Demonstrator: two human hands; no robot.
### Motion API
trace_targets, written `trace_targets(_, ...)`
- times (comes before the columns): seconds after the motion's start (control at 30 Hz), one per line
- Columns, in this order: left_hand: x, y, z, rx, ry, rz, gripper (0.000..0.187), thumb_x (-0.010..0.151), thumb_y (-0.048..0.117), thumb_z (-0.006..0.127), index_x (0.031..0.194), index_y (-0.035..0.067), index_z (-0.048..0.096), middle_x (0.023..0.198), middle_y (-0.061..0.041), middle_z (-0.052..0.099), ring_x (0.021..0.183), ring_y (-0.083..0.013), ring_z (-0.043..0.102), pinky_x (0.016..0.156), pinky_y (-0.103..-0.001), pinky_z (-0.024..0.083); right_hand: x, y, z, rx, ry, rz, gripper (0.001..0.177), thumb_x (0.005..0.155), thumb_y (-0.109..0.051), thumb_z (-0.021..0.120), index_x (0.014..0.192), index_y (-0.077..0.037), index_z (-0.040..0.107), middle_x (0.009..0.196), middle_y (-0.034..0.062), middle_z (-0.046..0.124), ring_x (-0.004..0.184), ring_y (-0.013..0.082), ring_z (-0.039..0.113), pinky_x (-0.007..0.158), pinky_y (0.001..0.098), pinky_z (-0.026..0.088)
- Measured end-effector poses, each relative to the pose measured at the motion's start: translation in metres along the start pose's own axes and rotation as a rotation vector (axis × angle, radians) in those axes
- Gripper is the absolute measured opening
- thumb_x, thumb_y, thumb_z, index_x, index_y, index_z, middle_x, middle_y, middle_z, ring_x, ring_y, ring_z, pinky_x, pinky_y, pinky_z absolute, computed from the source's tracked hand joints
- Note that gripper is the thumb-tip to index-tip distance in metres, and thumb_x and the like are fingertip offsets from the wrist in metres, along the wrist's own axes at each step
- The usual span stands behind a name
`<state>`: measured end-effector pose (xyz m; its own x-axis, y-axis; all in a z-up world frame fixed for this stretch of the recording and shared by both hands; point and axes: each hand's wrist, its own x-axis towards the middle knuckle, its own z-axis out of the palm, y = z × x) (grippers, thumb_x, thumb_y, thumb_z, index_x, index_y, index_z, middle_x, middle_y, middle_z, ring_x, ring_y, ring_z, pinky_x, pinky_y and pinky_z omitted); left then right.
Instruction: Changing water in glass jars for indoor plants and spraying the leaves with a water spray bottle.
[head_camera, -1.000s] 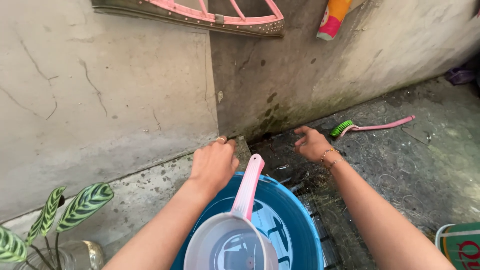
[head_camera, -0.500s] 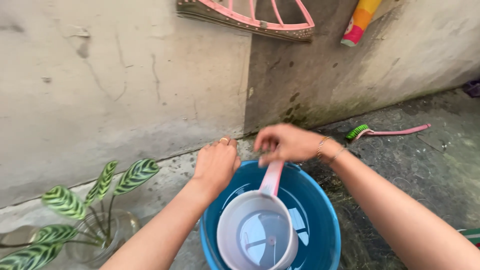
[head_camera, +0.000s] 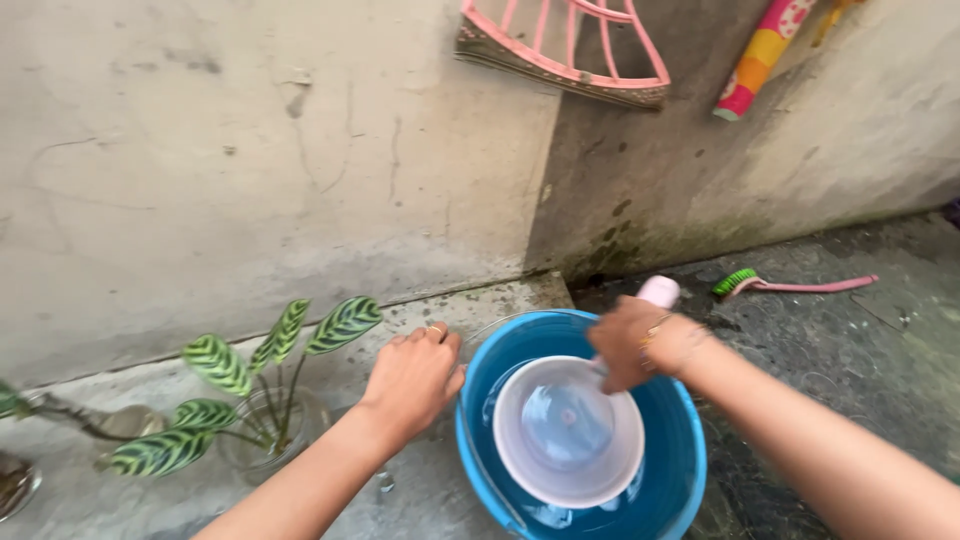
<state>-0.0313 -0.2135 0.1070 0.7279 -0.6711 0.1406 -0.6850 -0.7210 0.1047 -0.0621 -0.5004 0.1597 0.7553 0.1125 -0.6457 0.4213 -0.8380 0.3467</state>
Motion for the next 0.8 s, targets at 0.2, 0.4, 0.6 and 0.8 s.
trace_targets(0.2, -0.029, -0.013, -0.011, 0.012, -0.013, 0.021, 0.026, 0.088, 0.027, 0.068, 0.101, 0.005, 0.066, 0.107, -0.013, 0.066, 0.103, -0.0299, 0.067, 0.083, -0.047, 0.055, -0.026, -0.037, 0.01, 0.017, 0.044, 0.012, 0.059, 0.082, -0.061, 0.077, 0.117, -0.014, 0.065, 0.106, 0.013, 0.071, 0.099, 0.0318, 0.071, 0.083, 0.0451, 0.056)
trace_targets(0.4, -0.041, -0.023, -0.009, 0.042, -0.064, 0.041, 0.026, 0.087, 0.025, 0.067, 0.103, 0.004, 0.066, 0.107, -0.015, 0.067, 0.099, -0.0312, 0.069, 0.081, -0.046, 0.057, -0.012, -0.068, 0.053, 0.031, 0.062, -0.037, 0.056, 0.077, -0.056, 0.078, 0.111, -0.013, 0.066, 0.104, 0.01, 0.075, 0.097, 0.0301, 0.072, 0.081, 0.0433, 0.057)
trace_targets(0.6, -0.047, -0.041, -0.035, 0.005, -0.176, -0.021, 0.026, 0.089, 0.027, 0.066, 0.106, 0.006, 0.066, 0.103, -0.016, 0.071, 0.094, -0.0346, 0.072, 0.078, -0.05, 0.056, -0.034, -0.005, -0.014, 0.371, -0.09, 0.05, 0.058, 0.081, -0.061, 0.078, 0.105, -0.008, 0.07, 0.09, 0.0078, 0.071, 0.079, 0.0243, 0.069, 0.069, 0.0374, 0.055)
trace_targets(0.8, -0.073, -0.089, -0.052, -0.124, -0.299, -0.22, 0.023, 0.088, 0.031, 0.066, 0.1, 0.012, 0.071, 0.103, -0.013, 0.073, 0.098, -0.0352, 0.07, 0.085, -0.051, 0.055, -0.091, 0.018, -0.094, 0.923, -0.189, 0.229, 0.049, 0.085, -0.05, 0.082, 0.115, -0.012, 0.072, 0.066, 0.004, 0.059, 0.051, 0.0125, 0.053, 0.048, 0.0305, 0.041)
